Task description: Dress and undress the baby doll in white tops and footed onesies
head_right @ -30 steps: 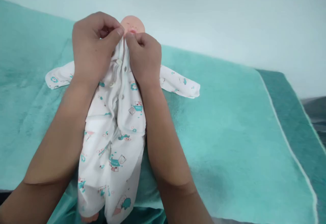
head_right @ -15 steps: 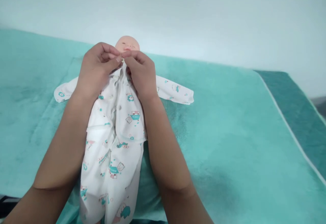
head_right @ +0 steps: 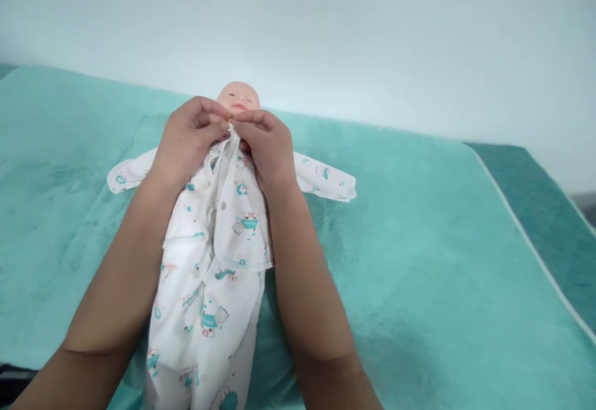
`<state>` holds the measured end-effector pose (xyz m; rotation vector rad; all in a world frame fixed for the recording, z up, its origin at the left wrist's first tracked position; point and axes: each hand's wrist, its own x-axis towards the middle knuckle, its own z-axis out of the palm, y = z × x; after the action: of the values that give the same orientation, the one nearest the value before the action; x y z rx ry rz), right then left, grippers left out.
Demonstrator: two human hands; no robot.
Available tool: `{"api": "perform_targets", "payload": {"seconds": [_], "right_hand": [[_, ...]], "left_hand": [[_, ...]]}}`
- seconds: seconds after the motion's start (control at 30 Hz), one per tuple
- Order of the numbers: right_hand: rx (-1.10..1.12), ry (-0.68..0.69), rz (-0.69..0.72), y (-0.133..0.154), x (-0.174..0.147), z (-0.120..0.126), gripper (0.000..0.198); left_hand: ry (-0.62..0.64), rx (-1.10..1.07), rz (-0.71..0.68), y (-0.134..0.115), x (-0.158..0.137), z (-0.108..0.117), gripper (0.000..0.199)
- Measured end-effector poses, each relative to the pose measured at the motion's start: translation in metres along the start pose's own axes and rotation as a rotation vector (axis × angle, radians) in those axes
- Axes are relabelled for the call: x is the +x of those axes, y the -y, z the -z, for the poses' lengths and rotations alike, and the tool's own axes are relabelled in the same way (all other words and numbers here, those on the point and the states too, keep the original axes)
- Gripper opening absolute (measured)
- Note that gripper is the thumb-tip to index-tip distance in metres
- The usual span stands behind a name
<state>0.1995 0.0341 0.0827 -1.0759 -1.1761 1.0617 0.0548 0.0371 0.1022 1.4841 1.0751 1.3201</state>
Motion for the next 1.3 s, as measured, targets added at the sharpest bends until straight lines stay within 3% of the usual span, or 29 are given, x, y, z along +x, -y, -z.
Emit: {"api": "perform_targets", "payload": {"seconds": [0.3, 0.57, 0.9, 1.3], "right_hand": [[-0.049, -0.054, -0.028, 0.008, -0.002, -0.004, 0.009], [0.000, -0.026, 0.001, 0.003, -0.003, -0.002, 0.013], [-0.138, 0.025, 0.107, 0.005, -0.006, -0.003, 0.016], [-0.129, 0.016, 0.077, 0.007, -0.006, -0.007, 0.011]], "left_hand": [[-0.026, -0.038, 0.035, -0.001, 0.001, 0.001, 0.024], [-0.002, -0.044, 0.054, -0.006, -0.002, 0.000, 0.020], [-0.050, -0.061, 0.130, -0.019, -0.005, 0.001, 0.013], [-0.020, -0.044, 0.150, -0.021, -0.004, 0.001, 0.017]]}}
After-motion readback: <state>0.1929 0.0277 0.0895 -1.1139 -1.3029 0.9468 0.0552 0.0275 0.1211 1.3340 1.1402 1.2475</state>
